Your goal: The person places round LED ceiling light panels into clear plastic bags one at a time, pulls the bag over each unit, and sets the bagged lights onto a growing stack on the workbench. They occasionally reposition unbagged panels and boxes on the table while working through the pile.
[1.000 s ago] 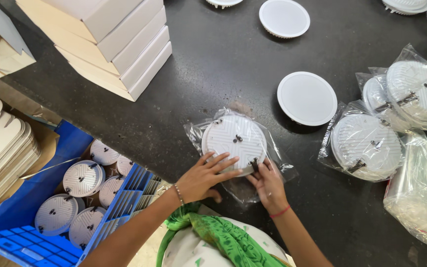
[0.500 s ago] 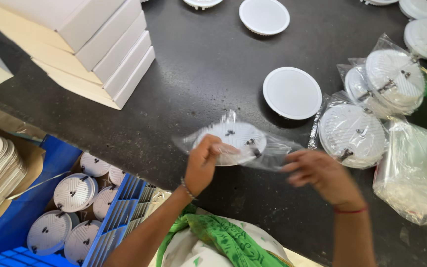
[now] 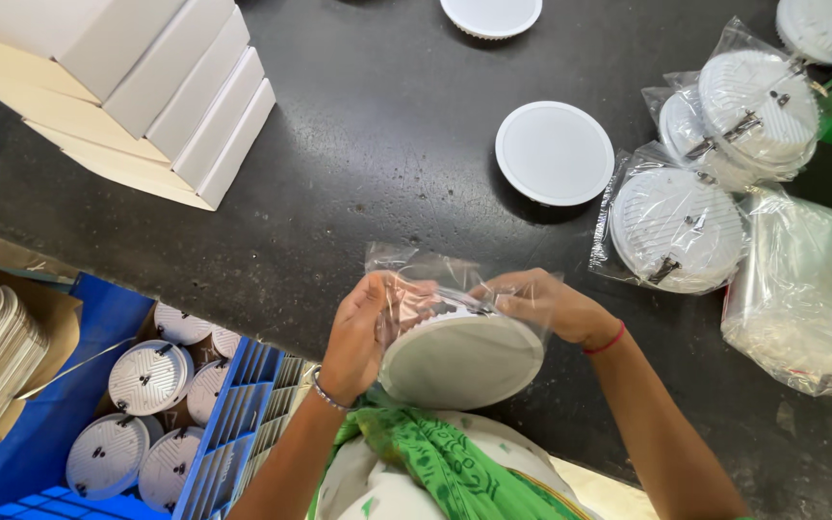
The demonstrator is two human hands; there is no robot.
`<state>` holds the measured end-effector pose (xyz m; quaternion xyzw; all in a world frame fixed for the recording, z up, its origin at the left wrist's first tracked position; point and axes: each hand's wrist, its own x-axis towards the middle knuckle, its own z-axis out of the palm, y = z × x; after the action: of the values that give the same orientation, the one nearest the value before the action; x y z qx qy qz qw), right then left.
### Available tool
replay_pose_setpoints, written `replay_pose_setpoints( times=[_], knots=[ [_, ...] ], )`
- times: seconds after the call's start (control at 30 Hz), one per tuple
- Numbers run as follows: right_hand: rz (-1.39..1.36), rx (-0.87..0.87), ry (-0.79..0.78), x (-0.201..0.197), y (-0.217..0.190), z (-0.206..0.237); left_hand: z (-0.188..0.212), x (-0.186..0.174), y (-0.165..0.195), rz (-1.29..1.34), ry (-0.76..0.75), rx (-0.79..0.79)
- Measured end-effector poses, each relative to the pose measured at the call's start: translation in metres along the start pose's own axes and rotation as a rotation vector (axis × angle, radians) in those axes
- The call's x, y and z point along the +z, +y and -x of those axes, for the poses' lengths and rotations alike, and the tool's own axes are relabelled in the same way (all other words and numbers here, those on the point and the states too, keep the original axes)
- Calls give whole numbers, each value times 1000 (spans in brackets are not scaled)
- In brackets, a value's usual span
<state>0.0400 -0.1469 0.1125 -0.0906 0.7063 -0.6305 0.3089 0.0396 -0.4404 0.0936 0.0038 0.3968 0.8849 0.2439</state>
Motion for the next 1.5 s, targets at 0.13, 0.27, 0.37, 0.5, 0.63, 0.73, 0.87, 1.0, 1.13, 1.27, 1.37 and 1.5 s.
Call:
replay_pose_setpoints(
  times=[0.13, 0.27, 0.37, 0.5, 0.63, 0.73, 0.87, 1.0, 1.13, 1.27, 1.37, 1.5],
  knots=[
    [-9, -61, -58, -3, -4, -5, 6, 14, 21, -693, -174, 330],
    [-38, -18, -95, -1, -5, -10, 0, 42, 33, -1270, 39, 429],
    [40, -54, -105, 3, -9, -11, -2, 60, 35, -1160, 99, 341],
    [256, -166, -25, 13, -15, -5, -3, 73, 33, -1158, 77, 437],
    [586, -183, 174, 24, -18, -3, -2, 81, 29, -1078, -18, 428],
    [554, -365, 217, 30, -16, -5, 5, 87, 27, -1116, -91, 403],
    [544, -286, 292, 31, -10, -7, 18, 93, 20, -1158, -85, 443],
    [514, -352, 244, 29, -5, -6, 10, 91, 5, -1313, -18, 474],
    [493, -287, 242, 30, -6, -3, -7, 73, 11, -1030, -55, 204],
    [430, -265, 198, 32, -7, -4, -17, 69, 29, -1024, -85, 196],
    [408, -232, 209, 34, -8, -5, -19, 73, 37, -1155, -160, 214],
    [379, -252, 175, 32, -10, -4, -20, 76, 37, -1296, -182, 346]
  ],
)
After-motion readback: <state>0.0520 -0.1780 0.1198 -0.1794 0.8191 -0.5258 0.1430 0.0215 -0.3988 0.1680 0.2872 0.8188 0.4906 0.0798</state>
